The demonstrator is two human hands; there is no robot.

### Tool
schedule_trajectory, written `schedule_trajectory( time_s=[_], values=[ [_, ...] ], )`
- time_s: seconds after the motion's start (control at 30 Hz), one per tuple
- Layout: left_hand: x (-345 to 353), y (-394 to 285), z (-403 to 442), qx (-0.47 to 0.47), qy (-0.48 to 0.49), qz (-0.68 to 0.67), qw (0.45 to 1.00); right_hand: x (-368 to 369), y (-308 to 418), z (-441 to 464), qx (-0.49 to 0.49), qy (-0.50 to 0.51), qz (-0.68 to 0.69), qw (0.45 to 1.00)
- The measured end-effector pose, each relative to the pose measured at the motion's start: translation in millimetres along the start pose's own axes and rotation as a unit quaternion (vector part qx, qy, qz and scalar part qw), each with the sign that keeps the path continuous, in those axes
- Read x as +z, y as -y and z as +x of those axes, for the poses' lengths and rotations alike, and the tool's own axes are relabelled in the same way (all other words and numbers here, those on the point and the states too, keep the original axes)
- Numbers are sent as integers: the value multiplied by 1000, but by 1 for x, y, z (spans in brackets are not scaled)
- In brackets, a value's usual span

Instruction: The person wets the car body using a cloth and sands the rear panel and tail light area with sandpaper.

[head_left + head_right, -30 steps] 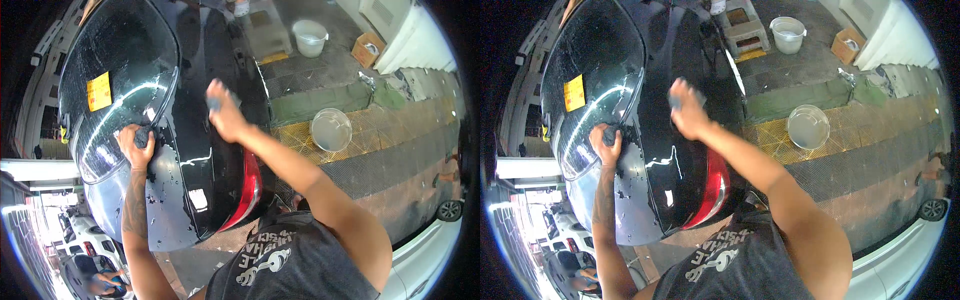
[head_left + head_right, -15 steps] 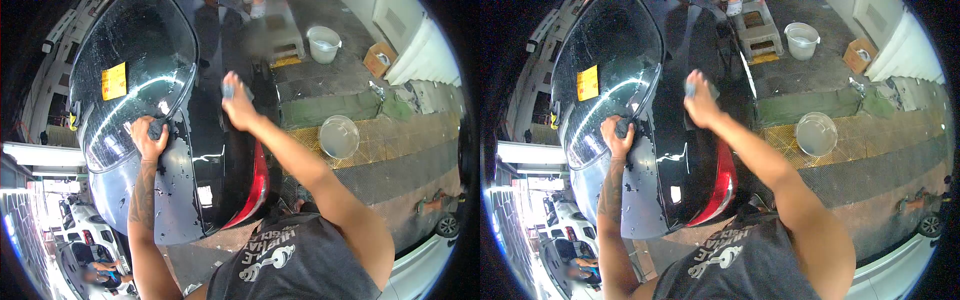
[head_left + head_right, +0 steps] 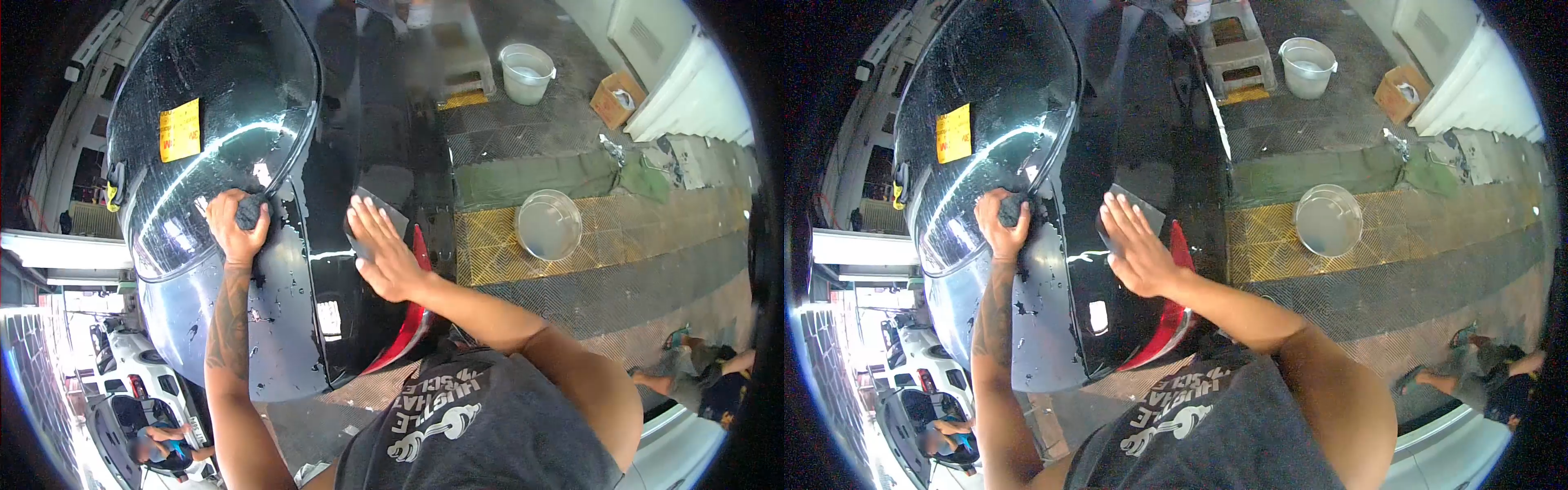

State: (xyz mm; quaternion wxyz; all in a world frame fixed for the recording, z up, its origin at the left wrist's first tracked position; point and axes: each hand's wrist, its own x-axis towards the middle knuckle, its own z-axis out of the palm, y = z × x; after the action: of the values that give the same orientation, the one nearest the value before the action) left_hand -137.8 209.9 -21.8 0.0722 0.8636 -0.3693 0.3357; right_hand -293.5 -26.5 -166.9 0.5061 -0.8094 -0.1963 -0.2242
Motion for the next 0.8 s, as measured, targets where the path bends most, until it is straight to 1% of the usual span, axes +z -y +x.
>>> schedule_trajectory(
  time_s=[0.03, 0.07, 0.1, 0.13, 0.2, 0.27, 0.3, 0.33, 0.4, 0.43, 0.47, 0.5, 0.53, 0.57, 0.6, 0.63, 0.67, 0.7, 0.73, 0.8],
  values=[
    [-1, 0, 1, 0, 0, -4, 1000, -10, -4, 16, 27, 18, -19, 999],
    [-1, 0, 0, 1, 3, -5, 1000, -21, -19, 39, 44, 13, -82, 996],
    [-1, -1, 1, 1, 0, -7, 1000, -25, -50, 66, 65, -34, -82, 994],
    [-1, -1, 1, 2, -6, -9, 1000, -46, -66, 99, 152, -5, -50, 987],
    [-1, -2, -1, 2, -7, -8, 1000, -31, -103, 113, 183, -105, -26, 977],
    [-1, -1, 2, 6, -7, -1, 1000, -8, -58, 71, 94, -67, -112, 987],
    [3, -1, 4, 6, -8, -4, 1000, -4, -23, 41, 63, -30, -96, 993],
    [3, 0, 4, 10, -10, -5, 1000, 3, -8, 14, 18, -19, 10, 1000],
    [-2, -1, 0, 4, -6, 2, 1000, -17, -10, 22, 33, 8, -66, 997],
    [-1, 0, 1, 10, -12, 6, 1000, -24, -32, 48, 78, -27, -87, 993],
    [0, 0, 2, 18, -19, 7, 1000, -16, -82, 73, 114, -67, -116, 984],
    [1, 1, 2, 19, -18, 10, 1000, -20, -111, 93, 125, -101, -87, 983],
    [1, -1, -1, 15, -15, 10, 1000, -26, -113, 105, 143, -97, -77, 982],
    [0, -1, -1, 14, -17, 8, 1000, -15, -99, 90, 141, -61, -88, 984],
    [2, 0, 2, 14, -25, 6, 1000, -14, -61, 69, 135, -27, -103, 985],
    [1, 0, 3, 18, -23, 11, 1000, -16, -9, 40, 71, -11, -86, 994],
    [2, -1, 1, 16, -24, 9, 1000, -9, 21, 5, 30, 21, -19, 999],
    [2, -1, 2, 15, -20, 10, 1000, 3, 37, -22, 18, 46, 25, 998],
    [1, 1, 2, 14, -16, 12, 1000, 0, 38, -27, 15, 70, 22, 997],
    [0, 3, 4, 18, -20, 14, 1000, -12, 6, 5, 31, 27, -25, 999]
  ],
)
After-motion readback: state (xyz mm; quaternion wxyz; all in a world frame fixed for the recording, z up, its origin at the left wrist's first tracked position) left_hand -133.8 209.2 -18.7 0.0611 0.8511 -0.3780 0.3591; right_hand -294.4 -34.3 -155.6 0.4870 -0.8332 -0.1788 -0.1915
